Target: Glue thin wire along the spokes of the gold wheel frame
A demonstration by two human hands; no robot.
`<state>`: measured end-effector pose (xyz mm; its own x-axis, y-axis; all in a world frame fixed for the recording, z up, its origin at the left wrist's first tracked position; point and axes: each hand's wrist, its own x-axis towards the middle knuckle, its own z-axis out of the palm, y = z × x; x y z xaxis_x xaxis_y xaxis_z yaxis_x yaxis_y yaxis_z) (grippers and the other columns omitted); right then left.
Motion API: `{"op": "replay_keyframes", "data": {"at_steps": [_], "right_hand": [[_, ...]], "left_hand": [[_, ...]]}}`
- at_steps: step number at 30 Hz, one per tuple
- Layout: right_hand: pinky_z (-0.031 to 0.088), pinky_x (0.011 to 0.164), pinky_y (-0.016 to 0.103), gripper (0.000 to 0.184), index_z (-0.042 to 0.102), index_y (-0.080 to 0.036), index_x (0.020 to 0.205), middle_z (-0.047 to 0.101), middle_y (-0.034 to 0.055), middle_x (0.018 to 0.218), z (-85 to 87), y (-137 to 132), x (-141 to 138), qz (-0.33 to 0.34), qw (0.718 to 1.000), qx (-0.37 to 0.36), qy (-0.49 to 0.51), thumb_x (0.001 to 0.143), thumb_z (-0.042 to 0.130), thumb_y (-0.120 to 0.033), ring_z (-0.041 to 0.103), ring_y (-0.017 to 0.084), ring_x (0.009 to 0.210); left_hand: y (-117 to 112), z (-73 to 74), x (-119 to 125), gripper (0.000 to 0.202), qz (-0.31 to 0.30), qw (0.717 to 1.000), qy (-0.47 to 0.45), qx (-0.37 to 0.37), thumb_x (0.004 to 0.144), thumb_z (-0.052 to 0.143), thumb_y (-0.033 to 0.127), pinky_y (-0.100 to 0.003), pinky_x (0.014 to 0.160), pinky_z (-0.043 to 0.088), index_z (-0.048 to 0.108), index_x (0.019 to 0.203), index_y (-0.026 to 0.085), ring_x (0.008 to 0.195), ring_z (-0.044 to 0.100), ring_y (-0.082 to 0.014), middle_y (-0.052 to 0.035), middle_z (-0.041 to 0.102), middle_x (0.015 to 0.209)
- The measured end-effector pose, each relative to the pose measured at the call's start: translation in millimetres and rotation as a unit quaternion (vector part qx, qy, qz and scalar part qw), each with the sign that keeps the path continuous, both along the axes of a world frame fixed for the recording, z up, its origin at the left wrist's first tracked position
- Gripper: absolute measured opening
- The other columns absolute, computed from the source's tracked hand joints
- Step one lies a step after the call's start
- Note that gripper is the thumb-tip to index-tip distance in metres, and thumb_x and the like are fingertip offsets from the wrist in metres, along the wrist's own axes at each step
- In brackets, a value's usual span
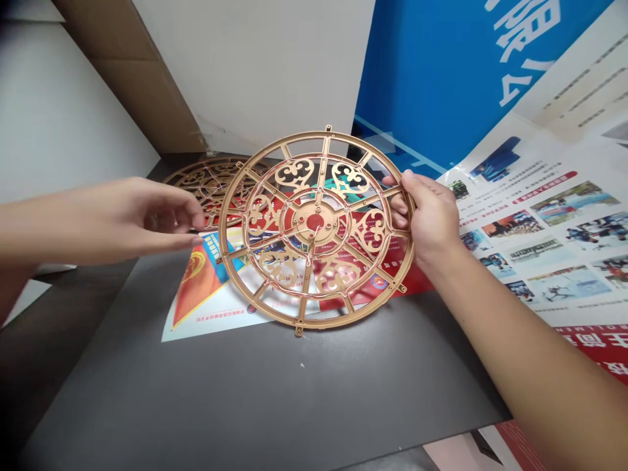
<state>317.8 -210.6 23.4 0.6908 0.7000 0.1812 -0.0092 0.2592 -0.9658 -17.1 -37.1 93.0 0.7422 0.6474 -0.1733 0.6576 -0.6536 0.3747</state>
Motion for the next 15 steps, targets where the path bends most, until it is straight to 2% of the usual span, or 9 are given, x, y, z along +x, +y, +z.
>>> {"op": "replay_keyframes", "data": {"at_steps": [1,2,3,4,5,9,15], "right_hand": [[0.022,0.044,0.023,0.021,0.076,-0.016,0.081,0.039,-0.0046,0.052,-0.3,0.3,0.2,0.001,1.000,-0.002,0.002,0.094,0.074,-0.032,0.032,0.007,0.044],[0.022,0.044,0.023,0.021,0.076,-0.016,0.081,0.039,-0.0045,0.052,-0.6,0.5,0.4,0.002,1.000,-0.003,0.003,0.094,0.074,-0.032,0.032,0.007,0.044],[0.022,0.044,0.024,0.021,0.076,-0.016,0.080,0.039,-0.0045,0.052,-0.9,0.7,0.8,0.003,1.000,-0.005,0.005,0.094,0.074,-0.031,0.032,0.007,0.044],[0.022,0.044,0.024,0.021,0.076,-0.016,0.080,0.039,-0.0044,0.052,-1.4,0.9,1.4,0.003,1.000,-0.005,0.007,0.094,0.074,-0.031,0.032,0.007,0.043],[0.022,0.044,0.024,0.021,0.075,-0.016,0.079,0.039,-0.0045,0.052,-1.8,1.1,2.2,0.004,1.000,-0.005,0.008,0.094,0.074,-0.031,0.033,0.007,0.043],[0.023,0.044,0.022,0.021,0.075,-0.016,0.080,0.039,-0.0052,0.052,-4.1,1.8,7.8,0.010,1.000,-0.007,0.008,0.090,0.079,-0.034,0.033,0.006,0.044],[0.023,0.041,0.021,0.026,0.076,-0.017,0.083,0.039,-0.0063,0.052,-6.6,3.3,17.1,0.030,0.999,-0.027,0.007,0.084,0.084,-0.042,0.032,0.006,0.041]], "left_hand": [[-2.6,1.0,0.1,0.023,-0.036,0.998,0.012,0.050,0.083,0.071,0.043,-0.023,0.054,0.035,0.077,0.090,0.022,0.063,0.051,-0.0127,0.0004,0.064,0.072],[-4.6,0.4,1.0,0.019,-0.080,0.992,-0.019,0.094,0.084,0.067,0.036,-0.023,0.057,0.036,0.077,0.090,0.021,0.064,0.051,-0.0123,0.0003,0.066,0.072],[-5.8,-1.9,2.6,0.019,-0.125,0.986,-0.035,0.106,0.089,0.064,0.031,-0.023,0.066,0.041,0.080,0.094,0.022,0.073,0.058,-0.0134,-0.0013,0.071,0.082],[-6.1,-5.5,4.7,0.019,-0.174,0.979,-0.047,0.095,0.090,0.063,0.029,-0.024,0.069,0.042,0.081,0.090,0.024,0.075,0.061,-0.0141,-0.0019,0.073,0.084],[-5.7,-10.0,6.8,0.020,-0.196,0.975,-0.046,0.092,0.091,0.062,0.027,-0.025,0.072,0.042,0.083,0.090,0.025,0.078,0.062,-0.0151,-0.0023,0.073,0.085],[-2.0,-25.7,13.2,0.022,-0.235,0.964,-0.059,0.112,0.095,0.062,0.025,-0.027,0.076,0.042,0.080,0.082,0.025,0.075,0.060,-0.0153,-0.0021,0.070,0.081],[-2.6,-32.6,13.4,0.020,-0.278,0.951,-0.092,0.100,0.097,0.064,0.022,-0.026,0.071,0.042,0.078,0.082,0.024,0.076,0.060,-0.0145,-0.0016,0.069,0.081]]}}
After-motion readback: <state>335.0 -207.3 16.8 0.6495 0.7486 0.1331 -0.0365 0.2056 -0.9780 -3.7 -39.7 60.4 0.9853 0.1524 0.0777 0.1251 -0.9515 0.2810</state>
